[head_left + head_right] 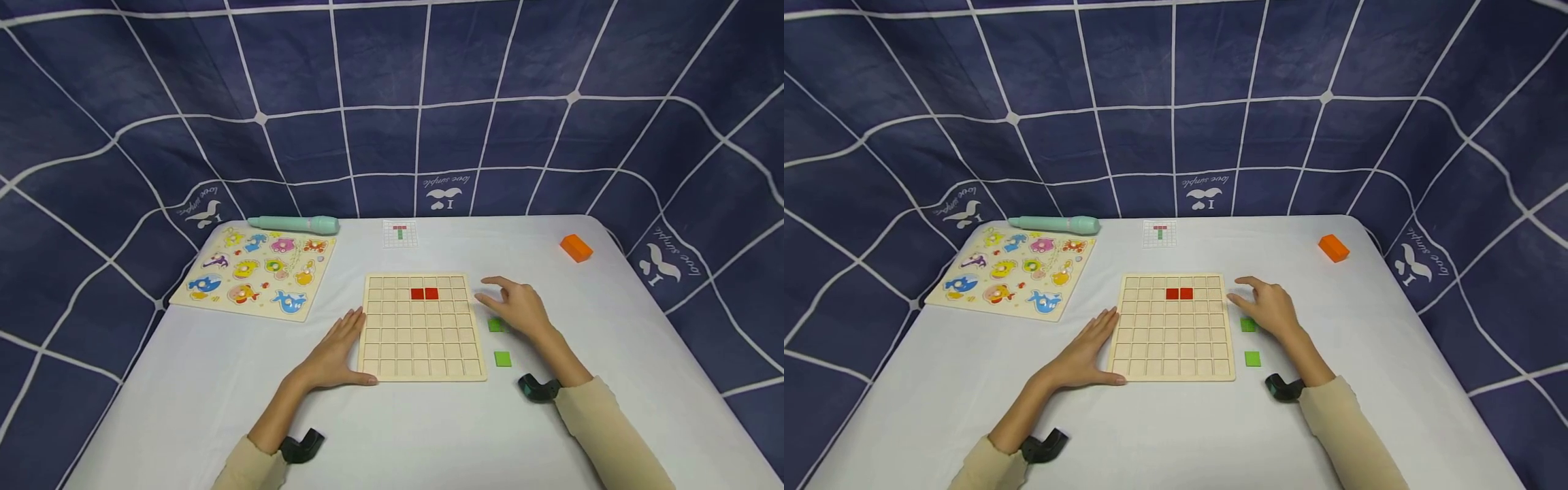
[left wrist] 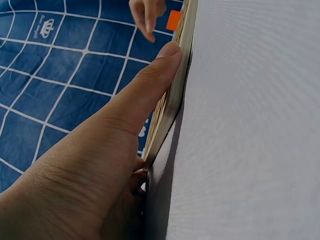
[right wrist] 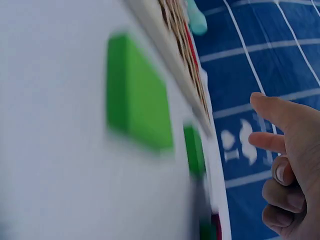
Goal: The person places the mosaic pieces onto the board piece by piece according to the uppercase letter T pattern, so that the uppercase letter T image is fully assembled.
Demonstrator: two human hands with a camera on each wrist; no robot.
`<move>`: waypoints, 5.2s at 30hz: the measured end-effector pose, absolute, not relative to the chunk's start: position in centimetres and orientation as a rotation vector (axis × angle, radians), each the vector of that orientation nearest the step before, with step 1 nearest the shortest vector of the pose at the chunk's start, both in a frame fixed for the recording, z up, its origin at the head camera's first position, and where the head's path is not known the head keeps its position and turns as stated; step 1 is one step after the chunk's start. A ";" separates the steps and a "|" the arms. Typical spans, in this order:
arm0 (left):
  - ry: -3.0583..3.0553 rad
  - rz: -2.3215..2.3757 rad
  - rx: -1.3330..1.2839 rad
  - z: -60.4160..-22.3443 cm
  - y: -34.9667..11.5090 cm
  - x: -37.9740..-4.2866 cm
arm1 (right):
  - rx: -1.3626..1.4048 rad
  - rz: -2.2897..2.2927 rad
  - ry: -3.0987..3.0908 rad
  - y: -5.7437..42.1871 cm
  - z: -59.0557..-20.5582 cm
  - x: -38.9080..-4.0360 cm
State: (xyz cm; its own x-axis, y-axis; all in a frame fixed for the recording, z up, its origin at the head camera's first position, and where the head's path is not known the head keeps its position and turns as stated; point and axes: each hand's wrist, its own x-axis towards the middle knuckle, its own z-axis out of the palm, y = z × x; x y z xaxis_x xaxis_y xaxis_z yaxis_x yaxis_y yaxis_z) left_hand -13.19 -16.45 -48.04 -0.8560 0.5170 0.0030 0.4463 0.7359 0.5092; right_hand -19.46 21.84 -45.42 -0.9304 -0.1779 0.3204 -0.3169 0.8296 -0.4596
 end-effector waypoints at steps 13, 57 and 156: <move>2.803 0.764 0.768 -48.1 -16.5 -13.2 | 0.169 0.657 -2.722 27.4 -46.0 -17.3; 2.802 0.779 0.798 -48.4 -16.5 -13.3 | 0.025 0.590 -2.825 27.2 -48.3 -17.5; 2.801 0.756 0.769 -48.1 -16.5 -13.2 | 0.608 0.858 -2.787 25.3 -46.0 -15.7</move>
State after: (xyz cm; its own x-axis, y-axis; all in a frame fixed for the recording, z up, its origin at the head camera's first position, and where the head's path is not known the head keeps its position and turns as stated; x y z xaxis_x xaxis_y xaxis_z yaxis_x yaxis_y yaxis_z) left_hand -13.19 -16.53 -48.15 -0.8595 0.5111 -0.0021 0.4406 0.7430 0.5039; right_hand -15.68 25.28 -46.02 -0.9039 -0.3329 0.2687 -0.4264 0.7524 -0.5021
